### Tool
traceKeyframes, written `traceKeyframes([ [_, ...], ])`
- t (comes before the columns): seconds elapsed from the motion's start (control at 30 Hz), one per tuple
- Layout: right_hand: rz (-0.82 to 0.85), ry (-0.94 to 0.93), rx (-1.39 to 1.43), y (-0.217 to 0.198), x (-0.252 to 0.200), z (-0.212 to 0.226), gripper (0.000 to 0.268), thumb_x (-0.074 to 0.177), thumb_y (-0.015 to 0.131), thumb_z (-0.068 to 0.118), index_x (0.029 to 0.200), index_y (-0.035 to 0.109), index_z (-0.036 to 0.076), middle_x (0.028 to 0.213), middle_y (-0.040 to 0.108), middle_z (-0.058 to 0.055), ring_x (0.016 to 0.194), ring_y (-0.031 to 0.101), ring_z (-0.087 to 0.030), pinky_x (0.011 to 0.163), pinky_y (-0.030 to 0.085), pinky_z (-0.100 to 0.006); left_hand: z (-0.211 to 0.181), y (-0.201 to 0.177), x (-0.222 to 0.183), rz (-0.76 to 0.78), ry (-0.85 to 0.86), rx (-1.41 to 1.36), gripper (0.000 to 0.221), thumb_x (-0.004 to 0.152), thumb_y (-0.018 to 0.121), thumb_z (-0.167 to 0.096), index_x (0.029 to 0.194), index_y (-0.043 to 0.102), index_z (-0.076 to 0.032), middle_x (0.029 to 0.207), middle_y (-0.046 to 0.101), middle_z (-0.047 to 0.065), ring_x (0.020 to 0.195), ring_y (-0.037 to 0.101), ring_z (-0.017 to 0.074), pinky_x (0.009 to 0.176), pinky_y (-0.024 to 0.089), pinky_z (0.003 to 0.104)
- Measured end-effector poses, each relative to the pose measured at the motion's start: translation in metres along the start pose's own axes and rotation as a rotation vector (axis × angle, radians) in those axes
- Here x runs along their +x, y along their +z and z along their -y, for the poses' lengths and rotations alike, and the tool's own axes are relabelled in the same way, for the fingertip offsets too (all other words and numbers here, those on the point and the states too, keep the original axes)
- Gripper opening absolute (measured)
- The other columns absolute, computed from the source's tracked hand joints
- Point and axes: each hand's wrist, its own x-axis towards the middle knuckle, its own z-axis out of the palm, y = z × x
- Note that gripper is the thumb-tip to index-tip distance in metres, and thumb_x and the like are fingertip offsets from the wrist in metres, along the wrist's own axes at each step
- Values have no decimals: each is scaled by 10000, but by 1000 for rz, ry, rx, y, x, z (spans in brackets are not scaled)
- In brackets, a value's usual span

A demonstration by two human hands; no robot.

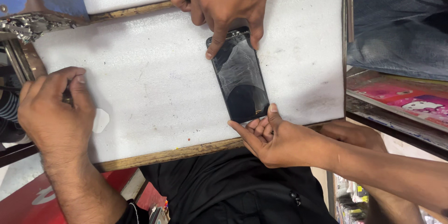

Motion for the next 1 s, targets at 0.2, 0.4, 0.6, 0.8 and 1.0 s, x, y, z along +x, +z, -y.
traceKeyframes([
  [0.2,-23,38,-54,1,0,2,174,791,678,-84,917,647,-200,1283,624,-356,587,618,-102,594,672,-253,-19,-3,8,-13,43,-37,21,1101,766,-78,1120,767,-88,978,723,32,924,662,185,858,549,312],
  [0.4,90,-253,-410,3,6,5,227,675,801,-161,843,651,-138,1106,697,-330,719,627,-148,425,521,-100,-19,-5,-1,-5,18,-53,46,1089,759,-59,1113,779,-93,961,725,36,900,660,195,867,555,339],
  [0.6,24,-62,-356,2,2,5,253,677,792,-150,866,626,-128,1176,671,-347,577,480,1,405,436,-94,-18,-11,-14,44,-91,-149,52,1105,740,-107,1138,777,-95,949,718,51,929,670,225,873,548,365],
  [0.8,55,-207,-418,-9,3,-1,258,652,810,-137,847,641,-139,970,669,-262,1048,675,-246,629,625,-191,-26,-26,-26,36,-116,-177,80,1069,727,-143,1121,776,-106,977,730,67,946,676,244,893,554,387],
  [1.0,25,-165,-346,-9,-1,0,274,633,785,-117,860,634,-145,985,654,-250,1106,670,-301,624,669,-222,-35,-36,-29,42,-141,-210,162,998,655,-83,1105,770,-122,1000,736,62,965,689,241,874,570,398],
])
